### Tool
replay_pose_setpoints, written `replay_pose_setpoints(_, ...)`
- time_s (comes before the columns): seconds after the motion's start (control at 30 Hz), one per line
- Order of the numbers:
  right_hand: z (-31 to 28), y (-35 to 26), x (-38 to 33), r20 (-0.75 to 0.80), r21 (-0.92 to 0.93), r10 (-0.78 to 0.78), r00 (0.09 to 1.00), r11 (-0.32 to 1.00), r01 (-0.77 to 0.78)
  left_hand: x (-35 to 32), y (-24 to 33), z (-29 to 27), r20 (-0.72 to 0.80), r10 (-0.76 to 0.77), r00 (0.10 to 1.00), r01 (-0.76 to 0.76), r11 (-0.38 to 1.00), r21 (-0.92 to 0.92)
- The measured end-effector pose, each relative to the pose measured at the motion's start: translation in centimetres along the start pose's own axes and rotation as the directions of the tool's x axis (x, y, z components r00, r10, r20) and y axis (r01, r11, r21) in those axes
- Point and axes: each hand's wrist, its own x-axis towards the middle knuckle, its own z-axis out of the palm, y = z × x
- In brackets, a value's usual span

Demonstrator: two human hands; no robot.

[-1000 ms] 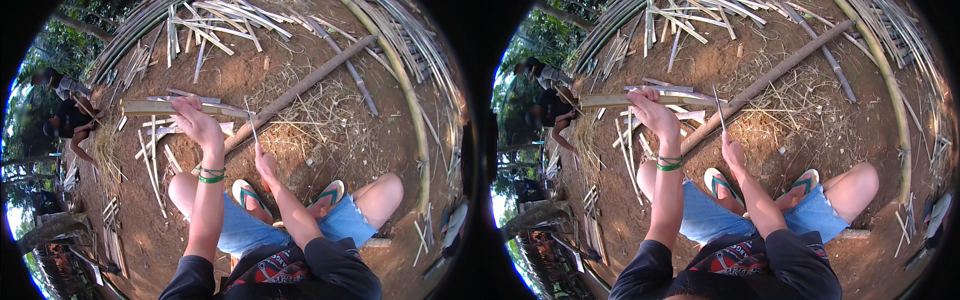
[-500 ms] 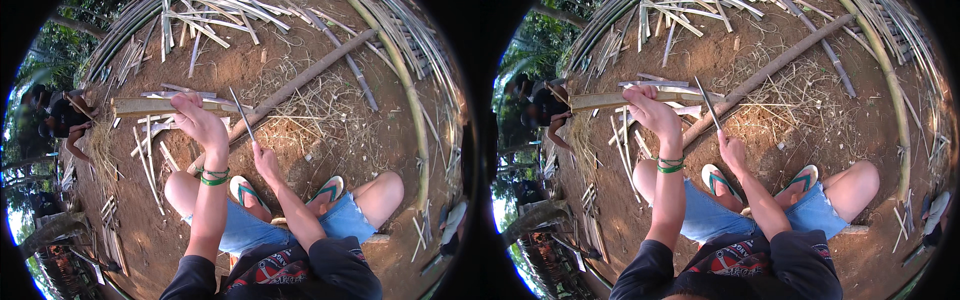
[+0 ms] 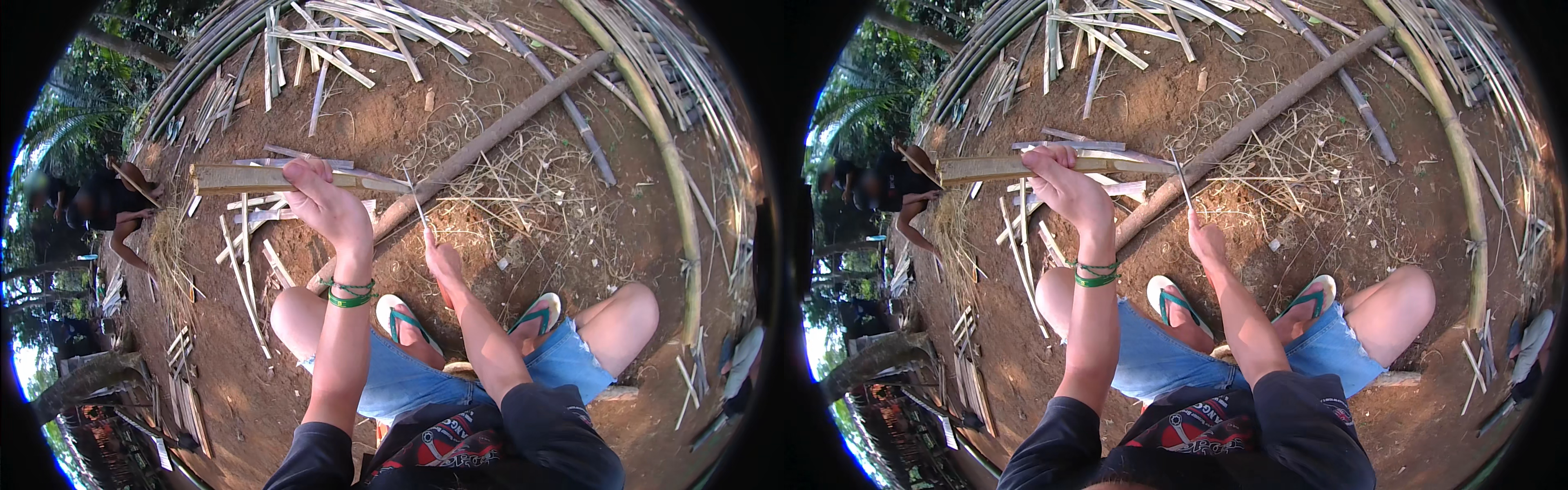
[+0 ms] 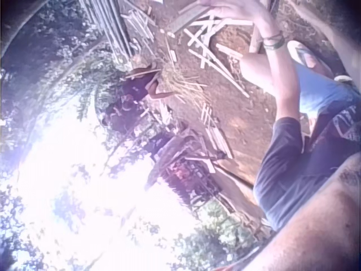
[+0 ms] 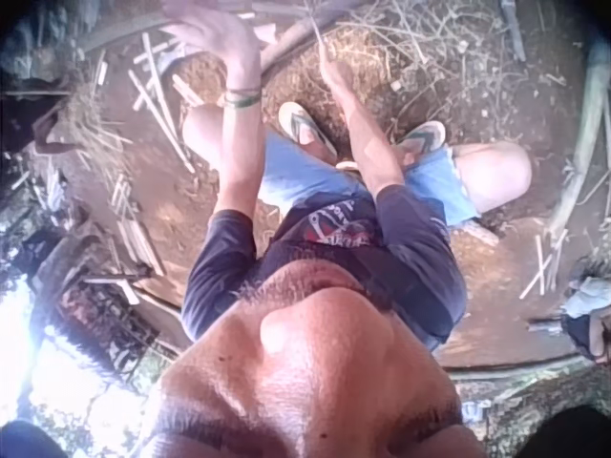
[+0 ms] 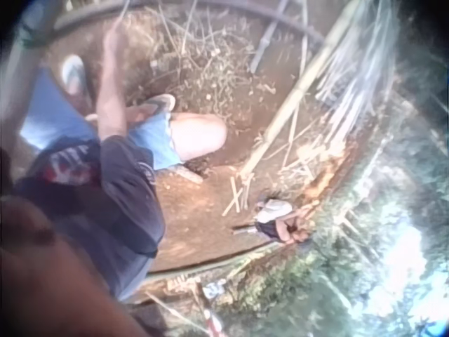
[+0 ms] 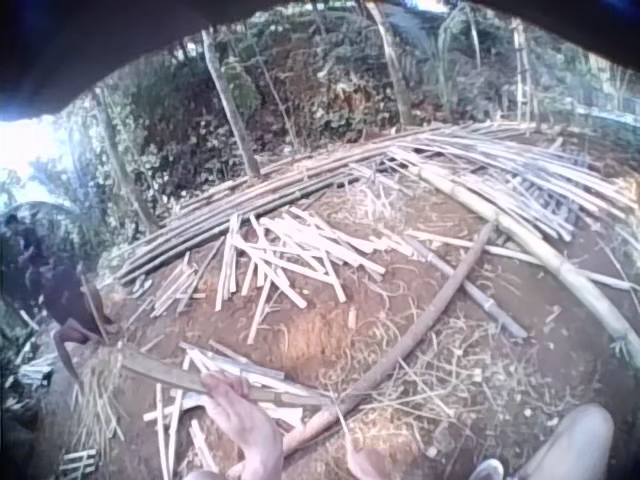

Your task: The person sits on the ground and uses a knife to shave and sharpen a piece of bamboo. They repeatedly scrape the surface and shape the tip, then set the piece aside and pick up another to continue the process.

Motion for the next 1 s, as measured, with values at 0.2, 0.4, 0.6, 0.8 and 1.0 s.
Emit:
replay_pose_setpoints(0.2,-0.6,2.6,2.6,0.175,0.103,0.164,0.971,0.978,-0.183,-0.3,-0.5,0.8,0.063,0.011,0.998,-0.009,1.0,-0.019)
replay_pose_setpoints(0.4,-1.6,-1.9,-2.6,0.365,0.64,0.107,0.925,0.693,-0.332,-0.2,0.5,-1.7,0.017,-0.064,0.998,0.065,0.997,-0.047)
replay_pose_setpoints(0.6,-4.0,-8.5,-7.4,0.488,0.844,-0.168,0.857,0.34,-0.414,-2.1,3.9,-4.3,-0.057,-0.203,0.978,0.177,0.938,-0.298)
replay_pose_setpoints(0.8,-10.3,-13.7,-7.4,0.257,0.965,-0.276,0.926,0.018,-0.262,-8.1,8.3,-6.2,0.104,-0.251,0.962,0.272,0.895,-0.354)
replay_pose_setpoints(1.0,-19.7,-15.3,-8.2,0.071,0.985,-0.343,0.937,0.172,-0.011,-12.2,9.5,-11.7,0.668,-0.317,0.674,0.099,0.934,0.344)
